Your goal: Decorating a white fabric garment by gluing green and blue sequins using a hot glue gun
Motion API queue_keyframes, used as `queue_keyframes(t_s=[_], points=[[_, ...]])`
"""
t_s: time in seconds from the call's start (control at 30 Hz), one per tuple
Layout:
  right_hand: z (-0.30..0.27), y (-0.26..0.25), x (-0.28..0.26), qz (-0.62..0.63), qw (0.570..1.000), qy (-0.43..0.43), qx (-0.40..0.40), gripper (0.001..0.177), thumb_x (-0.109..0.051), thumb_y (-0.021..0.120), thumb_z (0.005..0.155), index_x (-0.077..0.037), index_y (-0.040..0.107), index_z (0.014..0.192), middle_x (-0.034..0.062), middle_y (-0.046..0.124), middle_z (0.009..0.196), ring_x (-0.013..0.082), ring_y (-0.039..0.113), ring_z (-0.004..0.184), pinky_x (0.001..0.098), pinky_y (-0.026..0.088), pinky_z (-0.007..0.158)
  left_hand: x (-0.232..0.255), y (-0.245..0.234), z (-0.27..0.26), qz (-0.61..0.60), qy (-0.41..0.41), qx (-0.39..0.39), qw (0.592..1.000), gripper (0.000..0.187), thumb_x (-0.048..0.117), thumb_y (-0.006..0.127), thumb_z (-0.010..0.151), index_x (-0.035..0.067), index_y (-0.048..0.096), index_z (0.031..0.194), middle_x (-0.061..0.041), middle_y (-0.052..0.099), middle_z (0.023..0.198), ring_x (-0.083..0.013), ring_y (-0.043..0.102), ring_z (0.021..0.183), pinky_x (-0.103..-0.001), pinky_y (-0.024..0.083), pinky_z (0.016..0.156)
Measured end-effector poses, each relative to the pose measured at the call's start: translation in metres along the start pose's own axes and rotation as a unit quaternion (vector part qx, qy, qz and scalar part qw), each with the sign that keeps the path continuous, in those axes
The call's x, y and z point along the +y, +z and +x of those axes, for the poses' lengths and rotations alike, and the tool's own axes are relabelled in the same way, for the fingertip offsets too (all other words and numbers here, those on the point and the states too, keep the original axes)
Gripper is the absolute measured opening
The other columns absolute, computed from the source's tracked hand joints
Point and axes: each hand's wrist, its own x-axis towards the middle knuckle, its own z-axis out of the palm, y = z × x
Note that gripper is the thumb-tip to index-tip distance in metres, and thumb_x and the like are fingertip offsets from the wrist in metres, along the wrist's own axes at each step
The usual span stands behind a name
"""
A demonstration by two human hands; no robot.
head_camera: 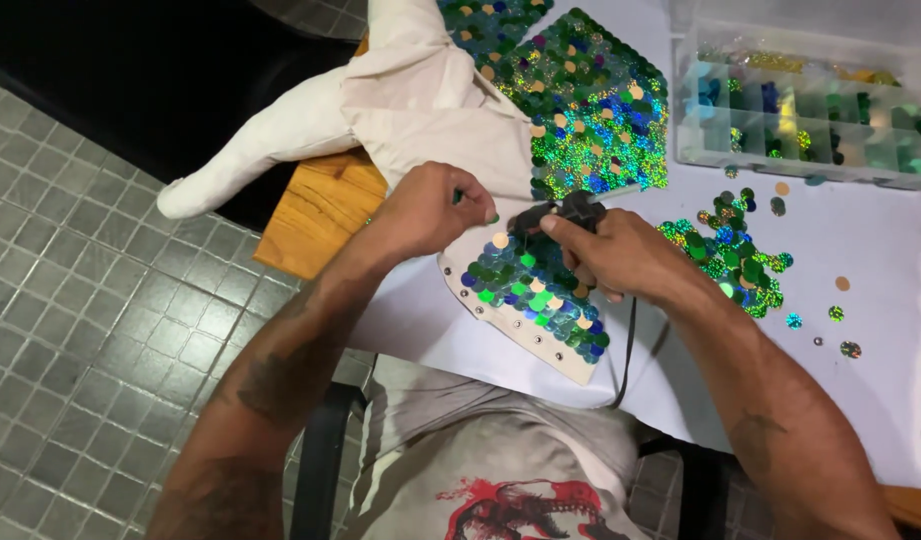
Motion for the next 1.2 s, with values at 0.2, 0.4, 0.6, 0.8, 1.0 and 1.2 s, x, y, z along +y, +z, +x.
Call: queue_keyframes(t_s=[0.2,0.4,0.6,0.8,1.0,1.2], points=[[-0.005,0.003,-0.004,-0.007,1.0,0.002,0.008,0.057,-0.044,0.058,0.104,0.003,0.071,0.074,0.0143,0.061,0.056,0.0177,0.051,0.031,0.0316,0.043,0.045,-0.002,0.008,0.007,-0.016,-0.015,0.002,1.0,0.021,0.032,0.072,0.083,0.022,0.081,0.098,-0.009,0.078,0.091,-0.0339,0.074,0.098,-0.045,0.058,0.087],[0.012,0.008,0.027,0.119,0.992,-0.017,0.041,0.053,-0.045,0.058,0.102,0.001,0.07,0.077,0.0129,0.058,0.054,0.0182,0.046,0.026,0.0331,0.035,0.033,0.009,0.017,0.006,-0.044,-0.015,-0.023,0.999,0.017,0.028,0.07,0.08,0.02,0.081,0.092,-0.009,0.078,0.087,-0.0324,0.075,0.094,-0.044,0.058,0.085],[0.03,0.015,0.082,0.31,0.948,-0.058,0.034,0.057,-0.045,0.059,0.104,0.005,0.063,0.079,0.0143,0.048,0.051,0.0181,0.036,0.022,0.03,0.029,0.025,0.009,0.028,0.011,-0.025,-0.028,-0.028,0.999,0.016,0.023,0.067,0.081,0.022,0.082,0.085,-0.008,0.077,0.082,-0.0322,0.076,0.089,-0.042,0.059,0.081],[0.024,0.015,0.086,0.336,0.936,-0.097,0.033,0.056,-0.043,0.058,0.104,0.006,0.063,0.078,0.0145,0.047,0.05,0.0174,0.037,0.021,0.0289,0.029,0.023,-0.011,0.048,0.033,0.03,-0.011,0.001,0.999,0.012,0.024,0.071,0.08,0.021,0.081,0.086,-0.008,0.073,0.073,-0.036,0.074,0.086,-0.047,0.06,0.079],[0.024,0.016,0.088,0.346,0.929,-0.131,0.027,0.056,-0.043,0.057,0.105,0.007,0.062,0.08,0.0147,0.048,0.05,0.0166,0.038,0.021,0.0277,0.031,0.023,-0.003,0.047,0.021,0.035,-0.015,0.031,0.999,0.013,0.025,0.075,0.079,0.02,0.081,0.089,-0.007,0.069,0.069,-0.0347,0.074,0.083,-0.048,0.06,0.078],[0.021,0.018,0.089,0.351,0.926,-0.137,0.028,0.055,-0.041,0.056,0.106,0.008,0.063,0.08,0.0145,0.047,0.05,0.0162,0.037,0.021,0.0274,0.03,0.022,0.003,0.051,0.02,0.047,-0.011,0.058,0.997,0.011,0.025,0.077,0.08,0.022,0.081,0.091,-0.006,0.076,0.08,-0.0328,0.076,0.09,-0.047,0.06,0.081]])
